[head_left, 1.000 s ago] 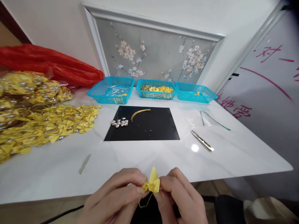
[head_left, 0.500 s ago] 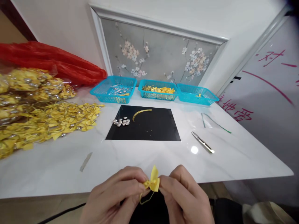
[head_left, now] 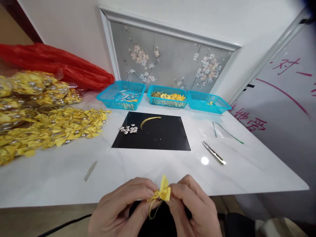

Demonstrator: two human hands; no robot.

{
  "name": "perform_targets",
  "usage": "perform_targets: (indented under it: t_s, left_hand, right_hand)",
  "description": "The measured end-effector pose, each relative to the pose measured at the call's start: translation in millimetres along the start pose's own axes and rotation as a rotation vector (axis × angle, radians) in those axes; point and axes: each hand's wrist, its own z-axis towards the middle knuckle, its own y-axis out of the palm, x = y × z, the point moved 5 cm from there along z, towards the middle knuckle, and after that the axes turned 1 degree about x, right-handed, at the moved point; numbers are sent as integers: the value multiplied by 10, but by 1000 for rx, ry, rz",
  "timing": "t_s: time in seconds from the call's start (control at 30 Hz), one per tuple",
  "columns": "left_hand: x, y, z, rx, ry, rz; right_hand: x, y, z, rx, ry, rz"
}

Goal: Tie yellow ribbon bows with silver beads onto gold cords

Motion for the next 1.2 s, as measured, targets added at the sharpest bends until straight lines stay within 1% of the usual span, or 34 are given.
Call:
perform_targets:
  t_s: [0.17,0.27,0.4,0.53,0.73,0.9,0.97,1.03,1.13,1.2]
  left_hand:
    - [11,-8,-14,5,-15,-16]
    - [-10,0,-15,8,-21,-34]
    - [-35,14,-7,-9,-23,-57]
    - [-29,36,8,-59,-49,-92]
    - [-10,14,-23,-6,-25,32]
    - [-16,-5,-49,-10,18,115]
    - [-23,-2,-67,5,15,154]
    - [-55,-2,-89,64,-37,158]
    - [-162,0,-102,174,-193,63]
    - [-234,12,-56,193,-271,26]
  right_hand:
    - [37,-13,-11,-8,-55,-3]
    - [45,-47,1,-47,-76,-63]
    - [39,-100,46,-146,-52,-164]
    - [35,-126,76,-192,-24,-159]
    - [63,-63,40,-144,-4,-110]
    - [70,-2,-10,-112,40,-55]
    - [62,5,-24,-98,44,-44]
    - [66,9,-29,-86,47,-35]
    - [107,18,5,-83,60,-22]
    - [148,25,75,-82,75,-4]
